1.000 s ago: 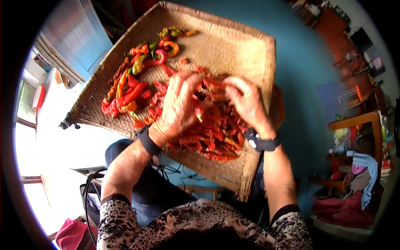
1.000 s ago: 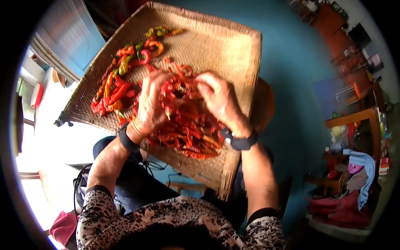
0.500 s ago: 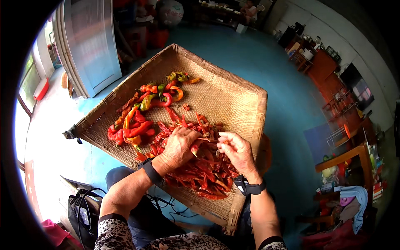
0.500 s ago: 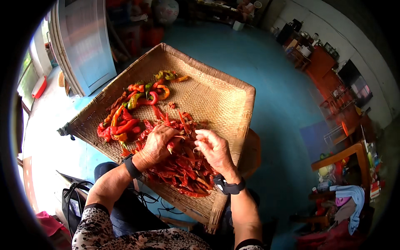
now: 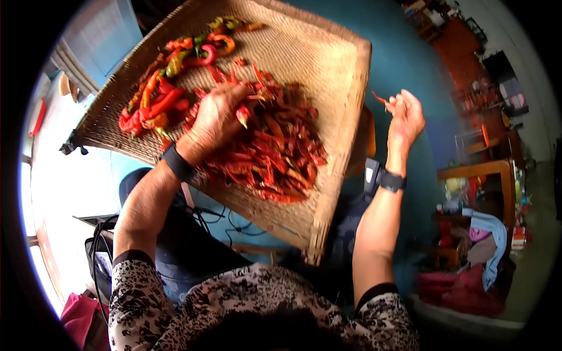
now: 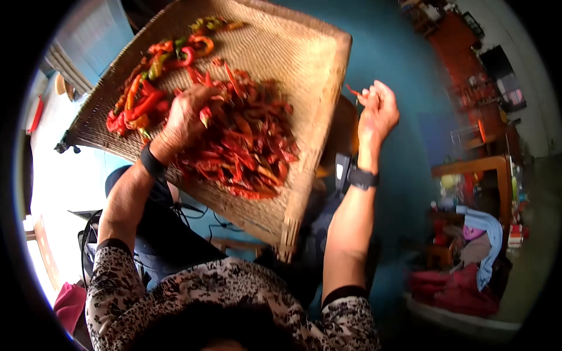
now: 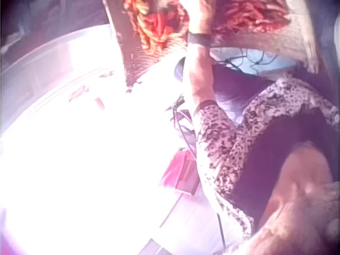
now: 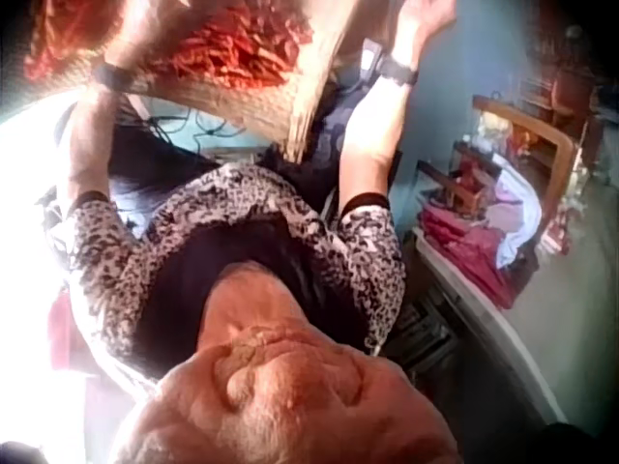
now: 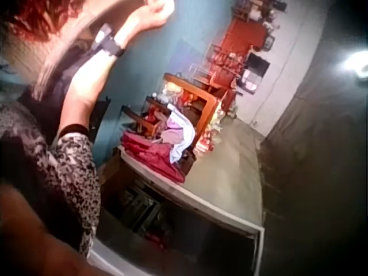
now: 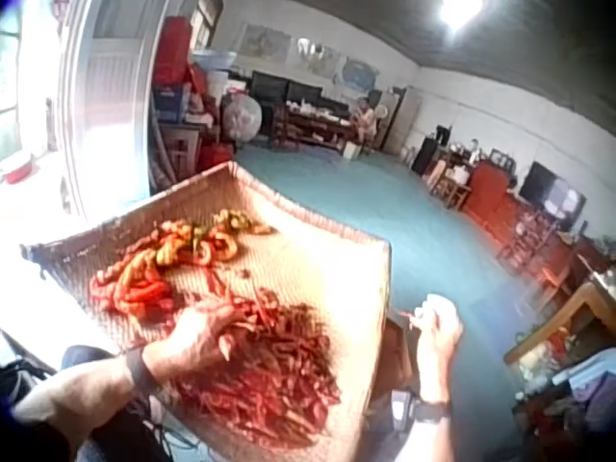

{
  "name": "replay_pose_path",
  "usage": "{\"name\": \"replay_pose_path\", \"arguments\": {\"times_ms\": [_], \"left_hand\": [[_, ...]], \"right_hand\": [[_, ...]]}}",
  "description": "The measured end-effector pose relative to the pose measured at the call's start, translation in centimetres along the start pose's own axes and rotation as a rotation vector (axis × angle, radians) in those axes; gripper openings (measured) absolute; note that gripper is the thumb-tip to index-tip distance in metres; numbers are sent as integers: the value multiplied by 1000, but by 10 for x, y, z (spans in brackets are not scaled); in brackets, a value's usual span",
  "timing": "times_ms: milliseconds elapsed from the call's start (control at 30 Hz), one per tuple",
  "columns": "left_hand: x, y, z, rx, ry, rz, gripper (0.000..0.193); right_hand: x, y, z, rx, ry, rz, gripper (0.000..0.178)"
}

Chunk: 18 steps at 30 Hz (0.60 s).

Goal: The person is sorting through a large tray of red peppers, picking out specific ones by hand.

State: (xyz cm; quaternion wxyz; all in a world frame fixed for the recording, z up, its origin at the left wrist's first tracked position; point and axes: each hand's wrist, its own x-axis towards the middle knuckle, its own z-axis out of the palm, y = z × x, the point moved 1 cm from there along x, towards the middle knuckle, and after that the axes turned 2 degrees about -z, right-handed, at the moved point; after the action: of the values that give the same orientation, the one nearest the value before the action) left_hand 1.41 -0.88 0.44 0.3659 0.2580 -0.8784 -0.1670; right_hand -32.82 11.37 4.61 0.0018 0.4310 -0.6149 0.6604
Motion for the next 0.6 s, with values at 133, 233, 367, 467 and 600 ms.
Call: {"name": "replay_pose_path", "arguments": {"times_ms": [133, 233, 367, 467, 600], "left_hand": [[3, -5, -1, 29, -67, -88, 35], [-1, -4, -4, 53, -20, -59, 43], [1, 3, -5, 41, 56, -49, 19], [0, 6, -9, 5, 46, -88, 19], [0, 7, -15, 17, 35, -156, 19]], "right_hand": [[-4, 18, -10, -660, -217, -10, 19], [-26, -17, 15, -922, -356, -158, 16], [-56, -42, 52, -317, -776, -218, 15], [-77, -46, 79, -317, -1036, -266, 20], [-82, -39, 94, -398, -1111, -364, 32]]}}
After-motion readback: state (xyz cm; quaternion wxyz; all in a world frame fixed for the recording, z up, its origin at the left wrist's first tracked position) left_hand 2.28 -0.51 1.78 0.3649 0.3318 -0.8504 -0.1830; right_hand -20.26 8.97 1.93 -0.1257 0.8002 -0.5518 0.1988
